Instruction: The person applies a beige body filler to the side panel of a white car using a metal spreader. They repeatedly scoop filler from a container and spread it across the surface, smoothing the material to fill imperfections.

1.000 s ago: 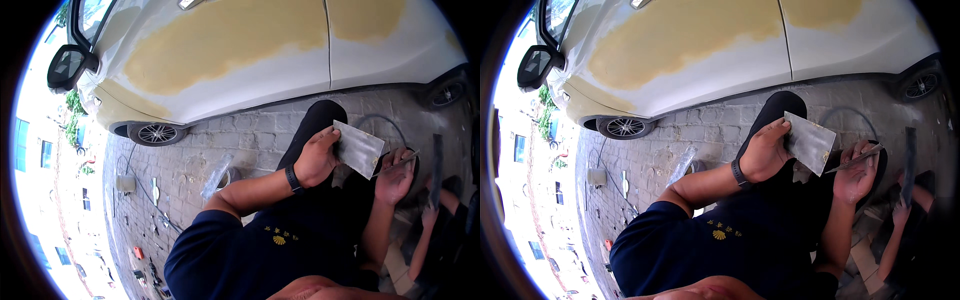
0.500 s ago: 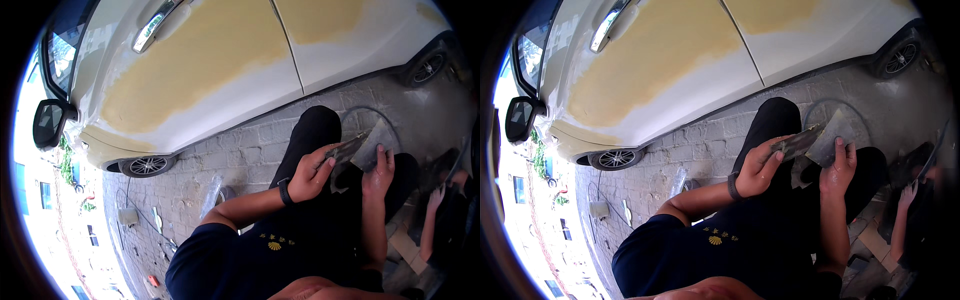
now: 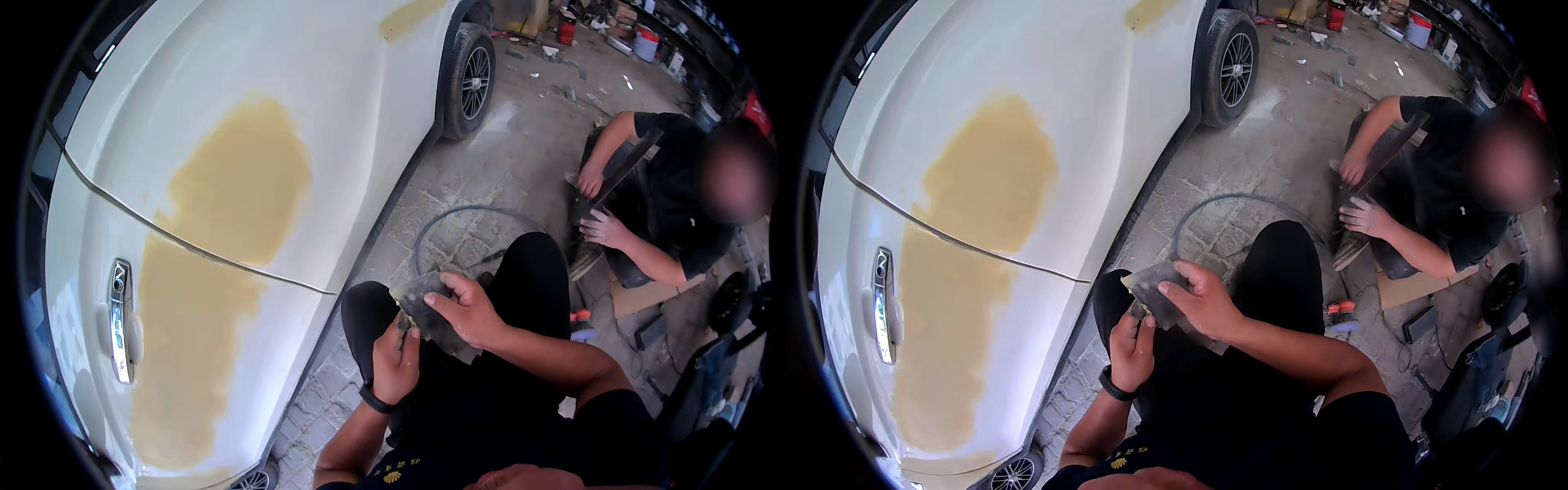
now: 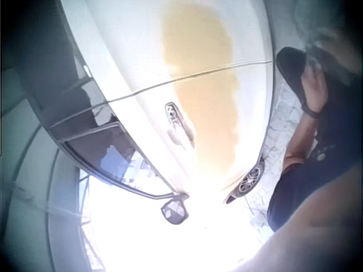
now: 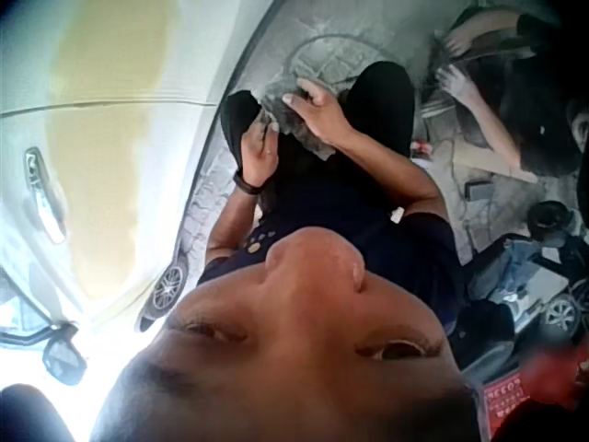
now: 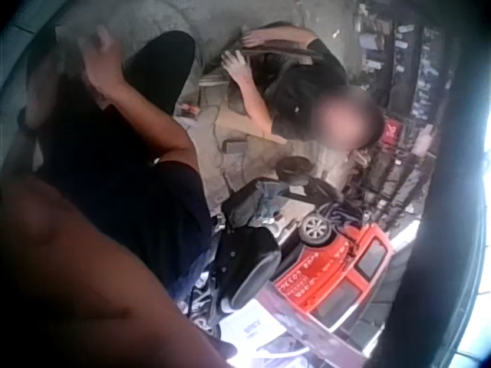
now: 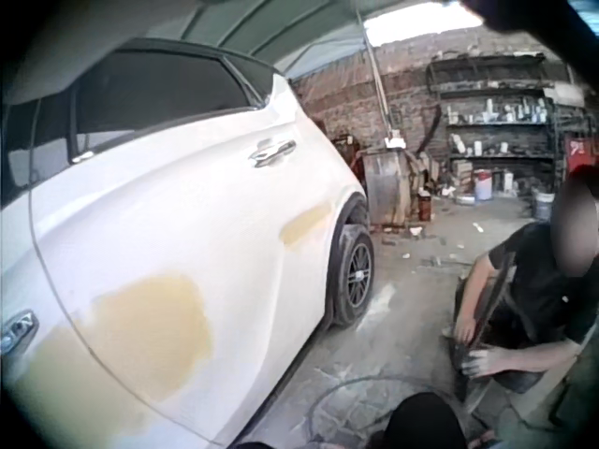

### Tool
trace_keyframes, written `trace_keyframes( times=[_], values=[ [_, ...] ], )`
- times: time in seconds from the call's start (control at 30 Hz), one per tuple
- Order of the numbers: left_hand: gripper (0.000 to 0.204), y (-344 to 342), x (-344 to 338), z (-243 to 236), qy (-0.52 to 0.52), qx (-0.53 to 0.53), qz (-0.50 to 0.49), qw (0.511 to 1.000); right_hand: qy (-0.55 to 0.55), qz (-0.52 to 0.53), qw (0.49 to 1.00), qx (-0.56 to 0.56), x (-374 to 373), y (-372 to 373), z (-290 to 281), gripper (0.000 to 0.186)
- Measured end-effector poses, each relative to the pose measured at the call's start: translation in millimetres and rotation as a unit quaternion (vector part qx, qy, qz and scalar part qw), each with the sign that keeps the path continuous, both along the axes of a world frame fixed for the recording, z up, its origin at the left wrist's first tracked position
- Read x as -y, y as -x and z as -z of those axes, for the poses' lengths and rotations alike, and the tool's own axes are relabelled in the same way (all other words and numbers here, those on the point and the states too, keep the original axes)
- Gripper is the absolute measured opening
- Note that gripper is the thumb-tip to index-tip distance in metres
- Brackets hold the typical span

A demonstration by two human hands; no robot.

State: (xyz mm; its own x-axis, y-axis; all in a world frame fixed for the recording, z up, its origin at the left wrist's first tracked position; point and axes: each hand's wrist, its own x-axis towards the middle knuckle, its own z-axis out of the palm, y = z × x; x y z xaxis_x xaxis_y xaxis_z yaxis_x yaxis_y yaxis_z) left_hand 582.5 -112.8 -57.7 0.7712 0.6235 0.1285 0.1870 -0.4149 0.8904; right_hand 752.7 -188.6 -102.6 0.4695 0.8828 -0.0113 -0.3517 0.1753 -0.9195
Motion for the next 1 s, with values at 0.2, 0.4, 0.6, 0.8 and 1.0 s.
trace_keyframes(
  times=[0.2, 0.4, 0.6, 0.8, 1.0],
  values=[
    [0.026, -15, -16, 8, 0.016, -0.038, 0.024, 0.999, -0.077, 0.051, 0.991, -0.1, -32, -37, -25, 0.017],
    [0.018, -46, -57, 28, 0.251, 0.132, -0.099, 0.954, -0.2, 0.15, 0.968, -0.021, -43, -115, -52, 0.016],
    [0.023, -98, -73, -13, 0.218, 0.173, -0.102, 0.955, -0.125, 0.079, 0.983, 0.107, -35, -114, -38, 0.018],
    [0.027, -101, -97, -11, 0.161, 0.178, -0.125, 0.963, -0.08, 0.056, 0.897, 0.431, -24, -152, -55, 0.018],
    [0.018, -135, -96, -12, 0.168, 0.317, -0.143, 0.923, -0.092, 0.165, 0.975, -0.113, -57, -137, -50, 0.02]
  ],
)
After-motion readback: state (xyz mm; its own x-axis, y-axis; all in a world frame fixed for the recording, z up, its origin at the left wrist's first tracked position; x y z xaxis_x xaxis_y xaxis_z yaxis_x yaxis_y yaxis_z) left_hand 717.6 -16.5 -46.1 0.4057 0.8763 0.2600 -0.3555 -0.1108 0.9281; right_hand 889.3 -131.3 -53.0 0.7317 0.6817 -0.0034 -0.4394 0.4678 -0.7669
